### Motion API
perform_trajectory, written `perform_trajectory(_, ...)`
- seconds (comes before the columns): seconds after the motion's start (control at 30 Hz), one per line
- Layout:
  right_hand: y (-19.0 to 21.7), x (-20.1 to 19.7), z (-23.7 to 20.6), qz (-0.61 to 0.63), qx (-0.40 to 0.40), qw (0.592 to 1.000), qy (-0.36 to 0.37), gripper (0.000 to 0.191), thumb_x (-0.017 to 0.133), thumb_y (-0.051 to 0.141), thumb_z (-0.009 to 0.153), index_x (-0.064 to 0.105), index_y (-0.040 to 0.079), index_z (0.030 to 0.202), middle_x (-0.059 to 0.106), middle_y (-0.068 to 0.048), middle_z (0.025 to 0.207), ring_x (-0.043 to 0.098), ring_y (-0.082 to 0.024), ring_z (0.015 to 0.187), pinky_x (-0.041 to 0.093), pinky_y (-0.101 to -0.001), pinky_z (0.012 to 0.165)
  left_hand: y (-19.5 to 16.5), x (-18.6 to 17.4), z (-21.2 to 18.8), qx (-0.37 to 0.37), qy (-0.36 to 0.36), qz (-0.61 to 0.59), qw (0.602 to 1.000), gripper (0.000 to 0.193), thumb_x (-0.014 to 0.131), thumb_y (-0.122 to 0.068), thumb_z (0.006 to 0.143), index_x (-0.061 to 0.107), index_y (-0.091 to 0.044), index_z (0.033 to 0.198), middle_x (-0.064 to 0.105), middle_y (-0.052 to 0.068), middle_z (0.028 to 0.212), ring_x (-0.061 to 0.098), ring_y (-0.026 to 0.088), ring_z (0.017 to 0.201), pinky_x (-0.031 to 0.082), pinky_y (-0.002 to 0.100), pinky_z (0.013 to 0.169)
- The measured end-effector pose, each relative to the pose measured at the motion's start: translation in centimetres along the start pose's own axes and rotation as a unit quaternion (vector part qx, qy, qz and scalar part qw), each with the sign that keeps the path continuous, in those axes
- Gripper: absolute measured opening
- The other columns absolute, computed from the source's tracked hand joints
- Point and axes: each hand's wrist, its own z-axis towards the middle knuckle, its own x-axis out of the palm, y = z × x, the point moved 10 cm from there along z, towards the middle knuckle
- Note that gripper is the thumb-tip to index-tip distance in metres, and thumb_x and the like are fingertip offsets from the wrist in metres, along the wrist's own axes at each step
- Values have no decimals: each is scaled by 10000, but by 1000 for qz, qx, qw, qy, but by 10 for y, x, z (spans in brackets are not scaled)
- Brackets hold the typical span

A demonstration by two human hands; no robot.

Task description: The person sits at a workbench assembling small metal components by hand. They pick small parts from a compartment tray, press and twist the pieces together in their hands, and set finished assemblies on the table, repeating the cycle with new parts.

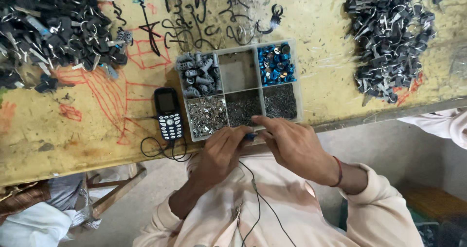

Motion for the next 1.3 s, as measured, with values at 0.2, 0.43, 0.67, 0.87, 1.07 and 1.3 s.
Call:
perform_trajectory(0.2,-7,29,-8,-100,72,970,208,742,640,2,809,429,93,1514,681,-129,887,691,-314,774,543,-431,598,-9,10,-10,83,41,106,990,369,719,54,812,601,91,1160,656,200,1090,667,347,1056,553,458,950)
perform_trajectory(0.43,1,19,-10,14,41,994,102,677,635,-16,849,428,56,1489,698,-126,980,699,-325,840,552,-423,660,8,6,-5,-30,2,-116,993,278,753,12,874,664,-3,1137,719,140,1051,727,309,962,584,397,850)
perform_trajectory(0.67,17,12,-22,28,-34,994,95,649,647,-27,792,500,39,1421,689,-135,987,706,-313,840,566,-401,665,4,14,-5,-25,78,-174,981,191,800,-73,902,681,-35,1047,724,103,977,741,274,906,590,369,783)
perform_trajectory(0.87,6,27,-31,-18,-44,994,99,643,671,-20,792,514,45,1412,662,-122,870,694,-297,761,542,-418,620,19,37,-14,-115,78,-238,961,204,780,-114,950,652,-34,1087,756,92,971,774,226,879,602,334,767)
perform_trajectory(1.07,-49,26,-49,69,99,985,126,737,638,100,795,447,-16,1498,697,-174,899,677,-371,778,549,-447,663,27,50,-12,-193,61,-397,895,533,686,-207,1040,386,-62,1456,707,58,1095,721,151,1017,628,329,902)
perform_trajectory(1.3,-113,-40,-31,-441,130,886,-63,537,405,331,1087,539,-44,1448,593,-227,1190,612,-310,1046,512,-394,887,75,-34,-22,-307,-35,-50,950,274,680,-219,1016,682,-140,1279,751,47,931,736,163,766,593,332,669)
